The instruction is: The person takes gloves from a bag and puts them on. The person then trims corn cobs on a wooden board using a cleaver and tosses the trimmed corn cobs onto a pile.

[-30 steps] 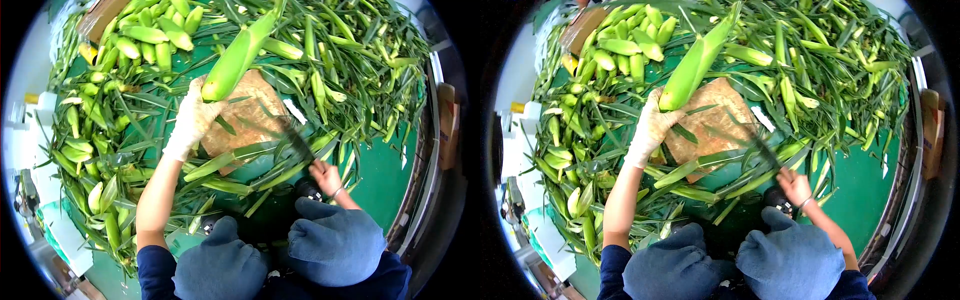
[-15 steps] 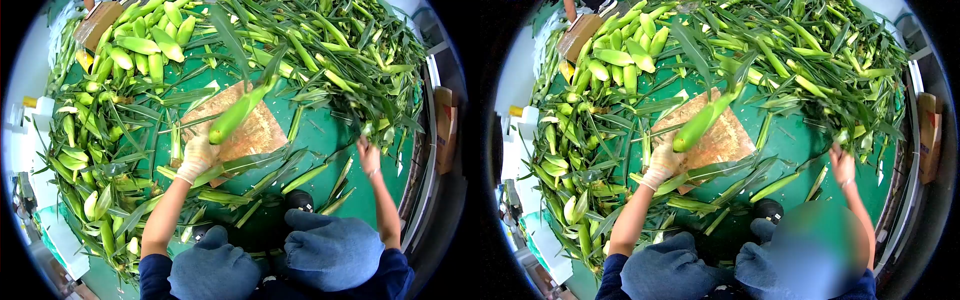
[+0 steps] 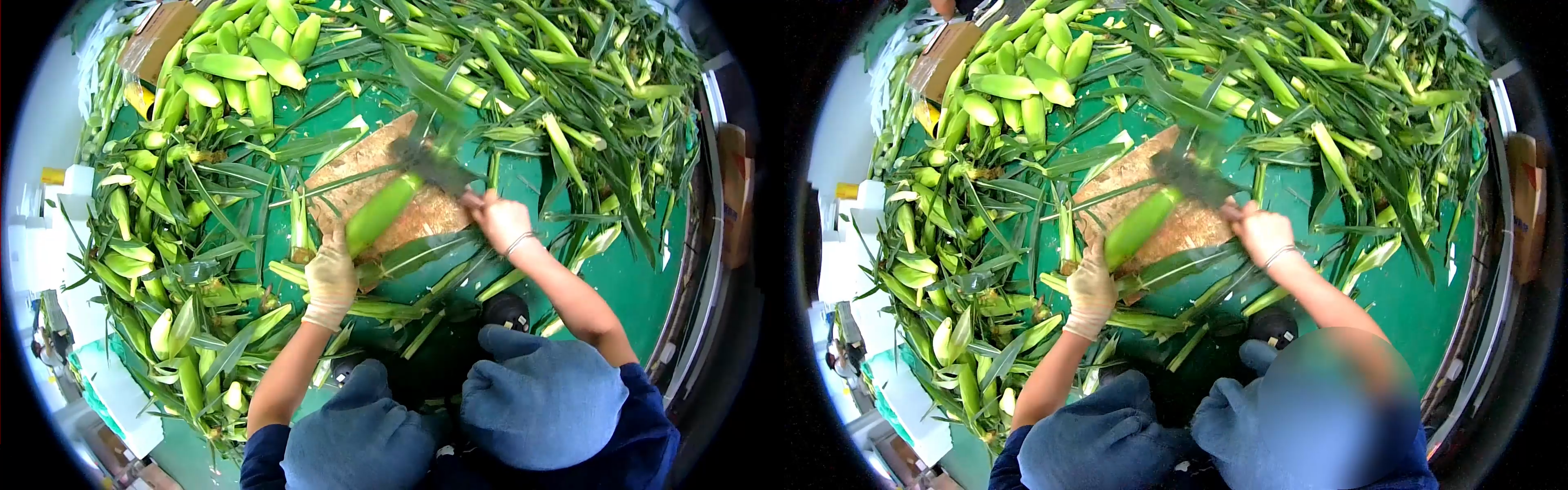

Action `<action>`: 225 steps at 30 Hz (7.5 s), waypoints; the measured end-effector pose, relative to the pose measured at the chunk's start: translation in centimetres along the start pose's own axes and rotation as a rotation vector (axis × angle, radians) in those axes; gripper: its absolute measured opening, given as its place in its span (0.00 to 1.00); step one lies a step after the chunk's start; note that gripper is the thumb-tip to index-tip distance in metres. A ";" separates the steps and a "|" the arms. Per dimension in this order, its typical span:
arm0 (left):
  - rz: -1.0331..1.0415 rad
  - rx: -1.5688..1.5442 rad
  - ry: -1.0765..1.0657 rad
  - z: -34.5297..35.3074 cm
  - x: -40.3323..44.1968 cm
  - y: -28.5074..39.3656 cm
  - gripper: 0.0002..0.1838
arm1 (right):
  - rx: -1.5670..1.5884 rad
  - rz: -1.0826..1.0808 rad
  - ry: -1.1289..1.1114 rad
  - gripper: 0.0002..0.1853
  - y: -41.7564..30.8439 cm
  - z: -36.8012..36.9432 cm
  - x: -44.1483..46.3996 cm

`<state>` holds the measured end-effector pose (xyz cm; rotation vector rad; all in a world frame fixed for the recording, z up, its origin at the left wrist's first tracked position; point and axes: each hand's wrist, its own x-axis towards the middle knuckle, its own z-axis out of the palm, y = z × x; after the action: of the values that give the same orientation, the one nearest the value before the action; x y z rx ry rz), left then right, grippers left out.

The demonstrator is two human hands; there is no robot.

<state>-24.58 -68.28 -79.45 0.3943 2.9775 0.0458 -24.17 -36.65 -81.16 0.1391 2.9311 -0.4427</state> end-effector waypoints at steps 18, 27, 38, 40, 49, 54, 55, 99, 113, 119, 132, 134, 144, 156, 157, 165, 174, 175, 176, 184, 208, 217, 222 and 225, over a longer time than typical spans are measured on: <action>0.178 -0.162 -0.050 -0.4 10.1 2.4 0.30 | 0.409 0.125 -0.124 0.23 -1.2 -1.7 0.3; 0.053 -1.576 -0.112 -5.4 10.2 2.1 0.35 | 0.745 0.186 0.445 0.22 -1.4 -12.2 2.1; -0.417 -2.588 0.312 1.3 11.9 -2.9 0.23 | 1.090 0.017 0.536 0.08 -8.3 -6.1 -1.2; -0.415 -2.552 0.495 0.4 12.6 -3.6 0.23 | 1.044 0.065 0.490 0.07 -8.6 -6.7 -0.8; -0.589 -2.111 0.219 2.7 8.3 -0.5 0.19 | 1.303 -0.312 0.881 0.21 -9.1 -10.3 3.2; -0.600 -1.959 0.170 1.6 6.2 -0.5 0.19 | 0.786 0.211 0.180 0.20 -6.9 2.5 -0.8; -0.486 -1.821 0.278 1.1 5.3 -0.4 0.18 | 0.754 0.294 0.044 0.20 -6.8 2.2 -0.9; -0.676 -1.900 -0.442 -1.7 -0.4 3.9 0.15 | 1.103 0.179 -0.063 0.39 -10.8 3.5 1.3; -0.093 -2.073 0.189 -8.4 20.3 -14.2 0.12 | 0.556 0.202 0.482 0.32 5.3 -2.9 4.6; -0.183 -1.216 0.623 -13.5 18.8 -23.1 0.20 | 0.554 0.211 0.334 0.29 4.6 -2.7 -2.0; -0.676 -0.027 -0.063 -11.9 -18.1 -36.8 0.33 | 0.694 -0.014 0.116 0.18 2.3 0.5 -3.6; -0.613 -0.346 0.185 -14.0 -13.2 -32.4 0.34 | 0.827 0.033 0.179 0.11 3.6 2.3 -5.2; 0.389 -0.324 -0.195 -3.1 16.0 -1.5 0.36 | 0.781 0.353 0.098 0.12 1.9 1.7 -6.0; 0.123 -0.057 0.311 -0.6 9.3 -7.3 0.21 | 0.669 -0.091 0.520 0.11 -7.6 -3.5 4.6; 0.116 -0.083 0.278 -1.1 8.7 -7.4 0.22 | 0.488 -0.028 0.361 0.13 -7.4 -1.2 3.9; -0.336 -1.208 -0.122 1.1 -0.7 -6.3 0.19 | 0.368 0.213 0.213 0.15 -0.7 -3.4 5.0; 0.163 -0.022 0.147 -2.0 8.5 5.3 0.32 | 0.830 -0.091 0.649 0.12 -6.4 -13.5 5.0; 0.142 -0.004 0.097 -1.4 10.1 3.5 0.32 | 0.887 -0.142 0.690 0.12 -7.1 -13.6 4.3; 0.159 -0.049 0.058 -0.6 10.5 2.6 0.29 | 0.952 -0.195 0.725 0.10 -7.5 -13.4 3.4; 0.196 -0.182 0.131 -0.6 7.6 -0.1 0.23 | 0.535 0.123 0.160 0.17 -2.3 0.3 -0.8; -0.059 -2.080 0.098 -1.8 17.0 -10.1 0.21 | 0.330 0.538 0.201 0.27 9.2 -1.8 -1.4; -0.173 -1.308 0.788 -11.3 25.2 -21.3 0.15 | 0.430 0.341 0.189 0.18 11.0 -0.8 -3.3; -0.851 0.050 1.219 -9.1 8.2 -35.9 0.18 | 0.517 0.250 0.212 0.18 11.5 0.2 -3.5; -1.464 -0.117 0.851 -7.7 0.3 -43.7 0.24 | 0.535 0.230 0.187 0.18 11.7 0.2 -3.3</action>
<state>-37.19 -110.51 -74.01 -2.2323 3.0287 0.2607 -19.57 -25.82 -84.10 0.6065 2.8395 -1.2171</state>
